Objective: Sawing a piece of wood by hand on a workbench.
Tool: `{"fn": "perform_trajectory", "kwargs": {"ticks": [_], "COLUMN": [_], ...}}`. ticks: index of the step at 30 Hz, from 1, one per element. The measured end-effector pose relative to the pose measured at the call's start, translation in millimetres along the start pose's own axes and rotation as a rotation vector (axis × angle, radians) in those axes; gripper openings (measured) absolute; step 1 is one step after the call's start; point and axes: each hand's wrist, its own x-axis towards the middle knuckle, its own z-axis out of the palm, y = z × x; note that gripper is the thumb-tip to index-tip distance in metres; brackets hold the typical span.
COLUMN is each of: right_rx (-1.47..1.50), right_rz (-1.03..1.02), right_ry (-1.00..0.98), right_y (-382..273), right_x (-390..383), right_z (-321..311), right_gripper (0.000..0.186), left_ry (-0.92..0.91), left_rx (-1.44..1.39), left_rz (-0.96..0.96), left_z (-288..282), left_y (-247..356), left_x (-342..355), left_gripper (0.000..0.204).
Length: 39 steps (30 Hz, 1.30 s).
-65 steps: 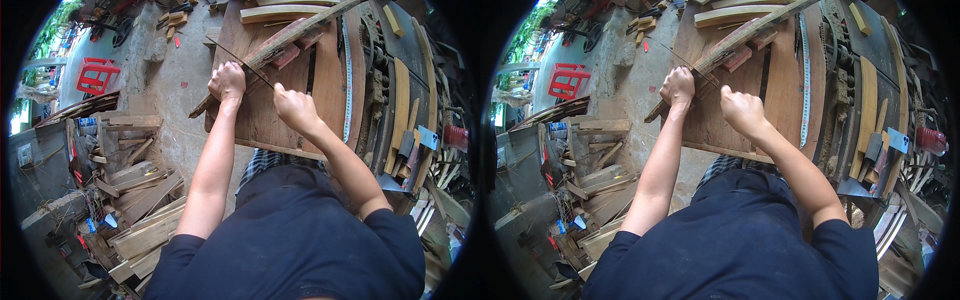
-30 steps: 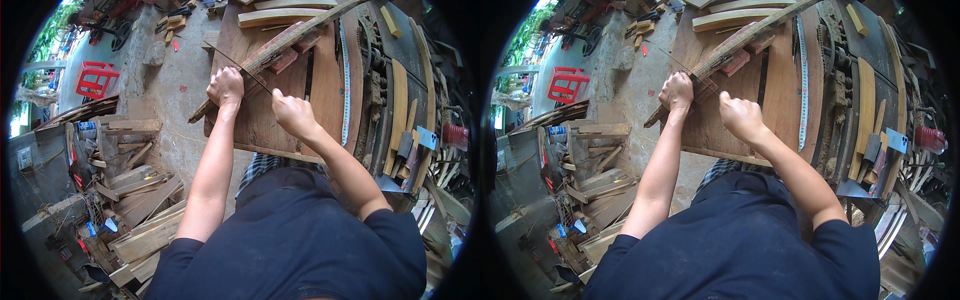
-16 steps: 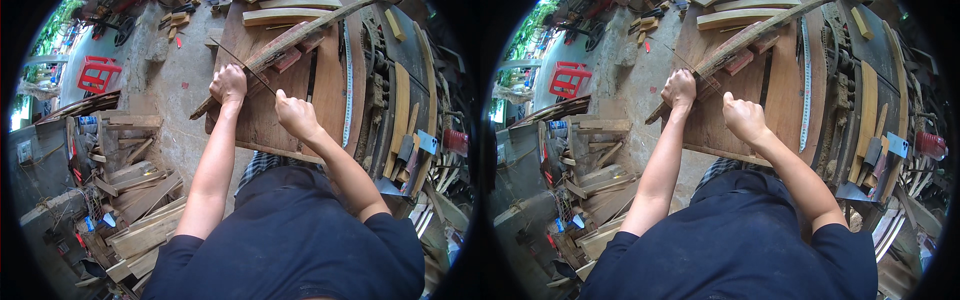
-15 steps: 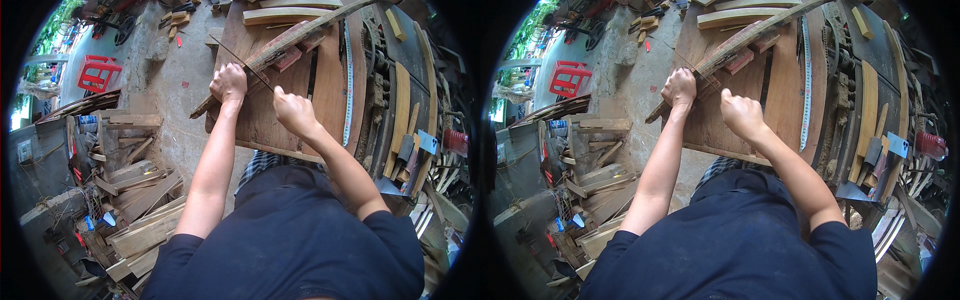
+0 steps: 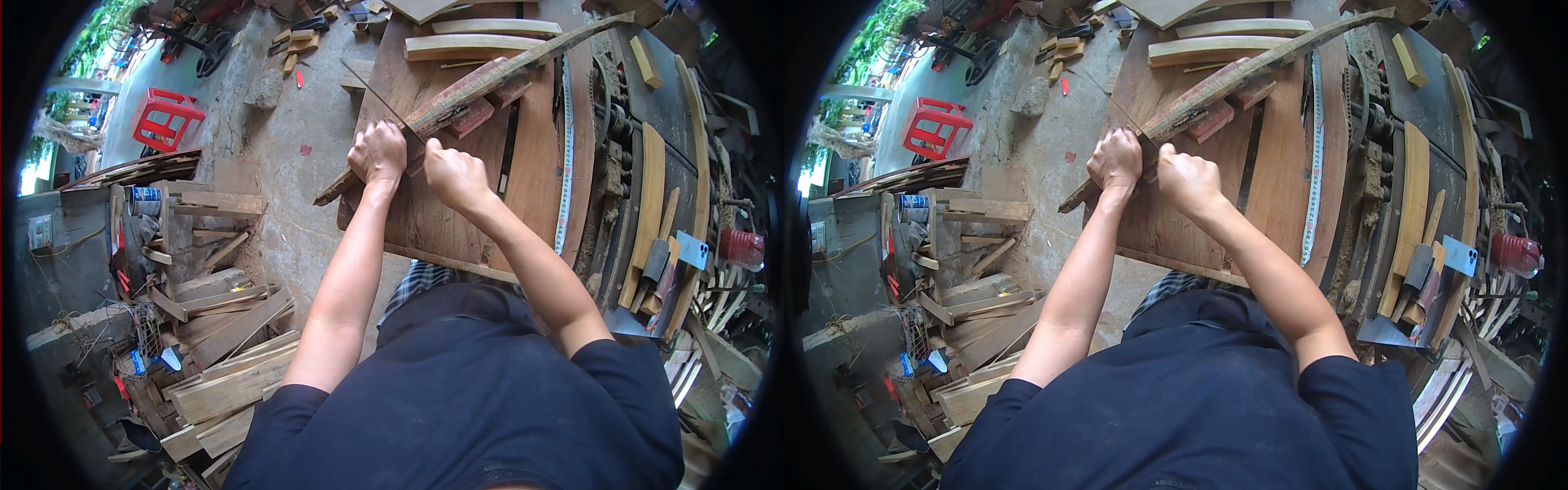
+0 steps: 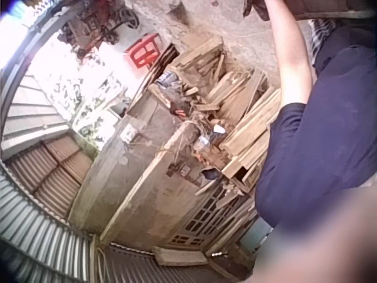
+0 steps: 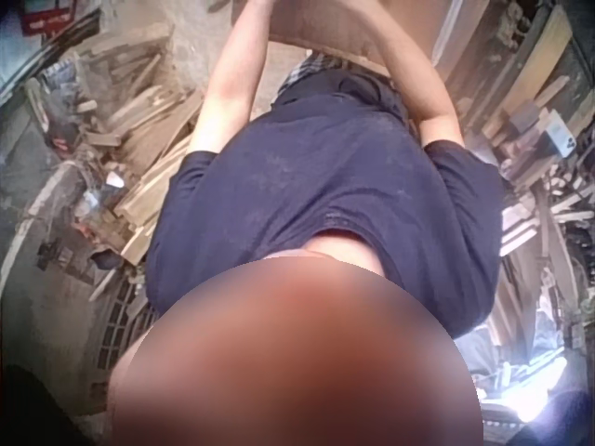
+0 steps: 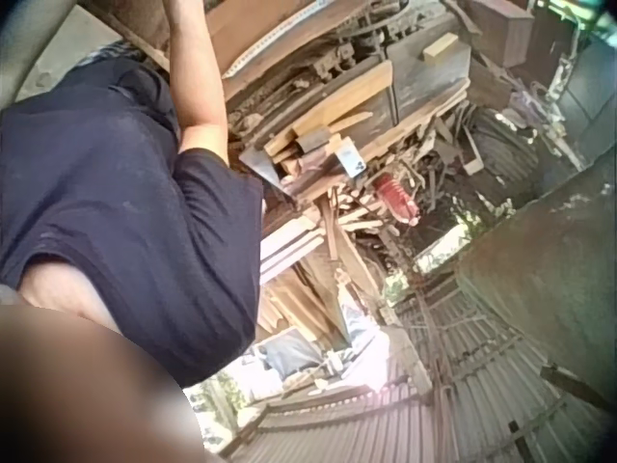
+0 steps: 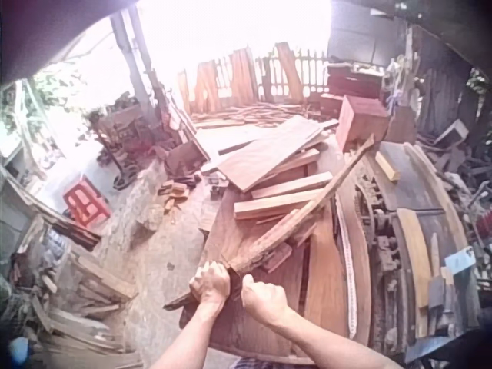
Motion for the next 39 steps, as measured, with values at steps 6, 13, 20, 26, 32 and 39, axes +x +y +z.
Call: {"fn": "perform_trajectory", "kwargs": {"ticks": [6,13,20,26,32,39], "right_rx": [0.307,0.191,0.181,0.079,0.089,-0.039], "right_rz": [-0.106,-0.036,0.106,0.446,0.564,0.403], "right_ry": [-0.094,0.336,0.43,0.361,0.383,0.406], "right_y": [19,3,78,97,85,76], "right_x": [24,6,-46,-132,-155,-154], "right_z": [11,-4,-30,-30,-3,0], "right_gripper": [0.025,0.021,0.017,0.024,0.038,0.044], "left_ry": [0.111,0.105,0.196,0.299,0.205,0.177], "left_rx": [-0.03,-0.074,-0.22,-0.39,-0.38,-0.379], "left_rz": [0.044,0.039,0.115,0.431,0.479,0.496], "left_z": [6,1,4,-23,-17,-15], "left_y": [-6,-7,-18,-20,-16,-22], "left_x": [0,1,-5,-13,-12,-13], "left_gripper": [0.033,0.037,0.033,0.023,0.026,0.029]}}
